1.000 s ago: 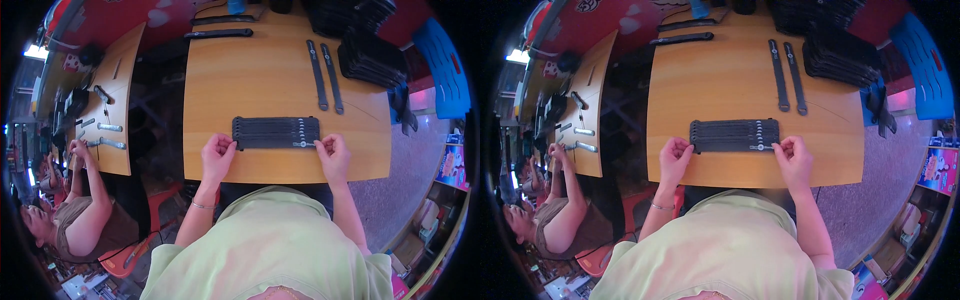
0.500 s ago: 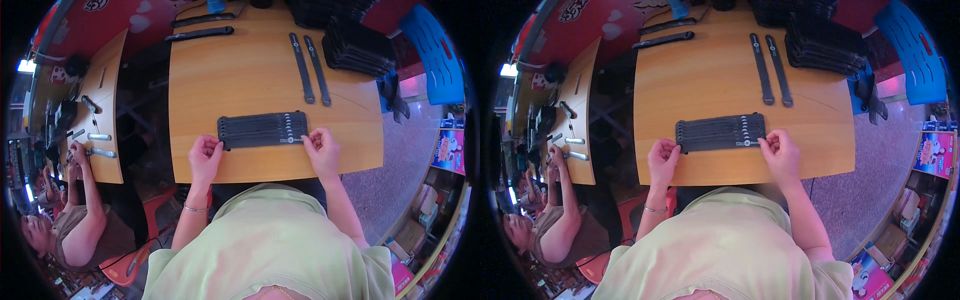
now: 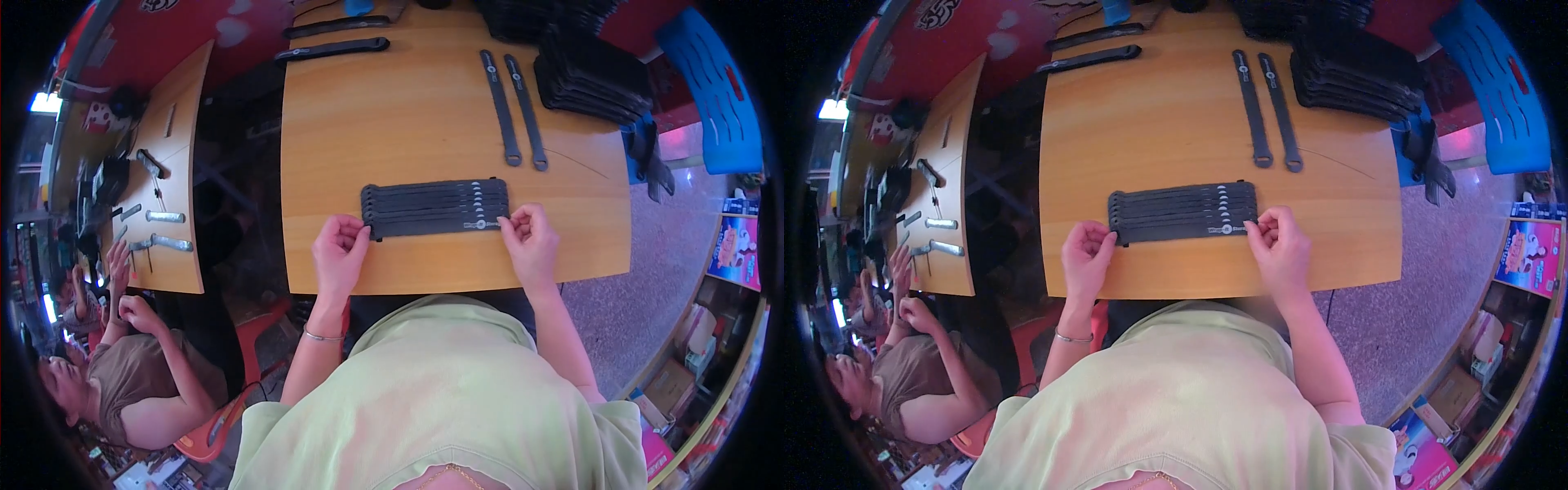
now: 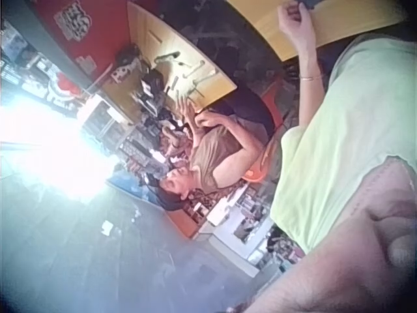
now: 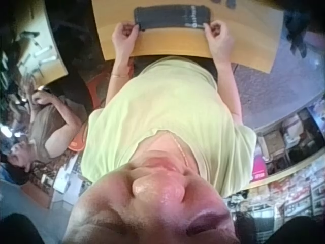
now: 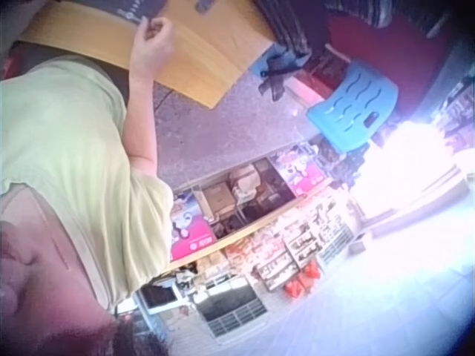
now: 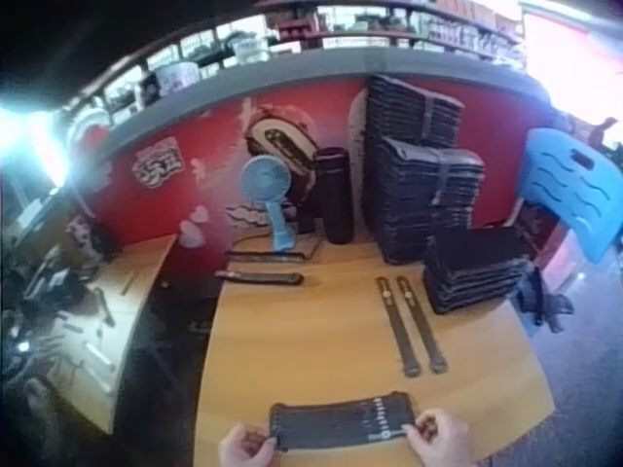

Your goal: Assembling black straps by inserting small metal bars into pre-made holes and then stacking them.

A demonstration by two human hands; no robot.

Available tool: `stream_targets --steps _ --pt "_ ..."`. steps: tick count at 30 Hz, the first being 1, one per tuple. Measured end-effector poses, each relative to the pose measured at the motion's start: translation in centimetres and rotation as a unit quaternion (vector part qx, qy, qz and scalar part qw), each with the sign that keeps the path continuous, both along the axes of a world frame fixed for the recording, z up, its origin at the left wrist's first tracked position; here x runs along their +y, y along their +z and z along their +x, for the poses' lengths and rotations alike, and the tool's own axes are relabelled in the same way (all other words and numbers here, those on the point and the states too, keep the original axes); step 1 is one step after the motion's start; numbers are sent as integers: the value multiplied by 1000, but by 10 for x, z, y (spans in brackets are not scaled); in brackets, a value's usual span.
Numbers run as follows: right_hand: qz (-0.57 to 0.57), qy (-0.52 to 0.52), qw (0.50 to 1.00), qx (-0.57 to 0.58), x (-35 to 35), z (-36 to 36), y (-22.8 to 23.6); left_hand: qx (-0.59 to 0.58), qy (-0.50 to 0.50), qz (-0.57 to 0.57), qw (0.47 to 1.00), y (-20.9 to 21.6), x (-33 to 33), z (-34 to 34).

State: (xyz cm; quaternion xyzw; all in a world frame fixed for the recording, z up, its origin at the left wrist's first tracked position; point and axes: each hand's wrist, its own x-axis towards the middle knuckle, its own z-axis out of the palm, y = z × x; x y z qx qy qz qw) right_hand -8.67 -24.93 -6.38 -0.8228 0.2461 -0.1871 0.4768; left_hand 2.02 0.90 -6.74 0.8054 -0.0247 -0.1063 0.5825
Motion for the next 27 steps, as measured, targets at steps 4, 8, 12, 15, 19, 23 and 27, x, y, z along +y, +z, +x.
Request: stream_targets --steps 4,8,12,15,19,23,27 --pt "-3 1 1000 7 0 0 -1 6 6 1 1000 2 0 -1" --pt "-16 -4 1000 15 -1 0 1 -4 -5 -2 1000 0 -1 0" --pt "-27 -4 999 17 -1 0 2 -3 -6 -6 1000 -1 0 0" --pt "-41 -7 999 19 0 0 3 -14 -17 1 1000 -1 1 0" --pt "-39 -3 999 27 0 -1 3 -1 -13 7 1000 3 2 -1" --pt "-36 -6 999 19 2 -2 2 -6 -9 -2 1000 1 1 -3" --pt "-34 -8 999 11 2 -1 0 -19 -10 8 1000 3 0 -2"
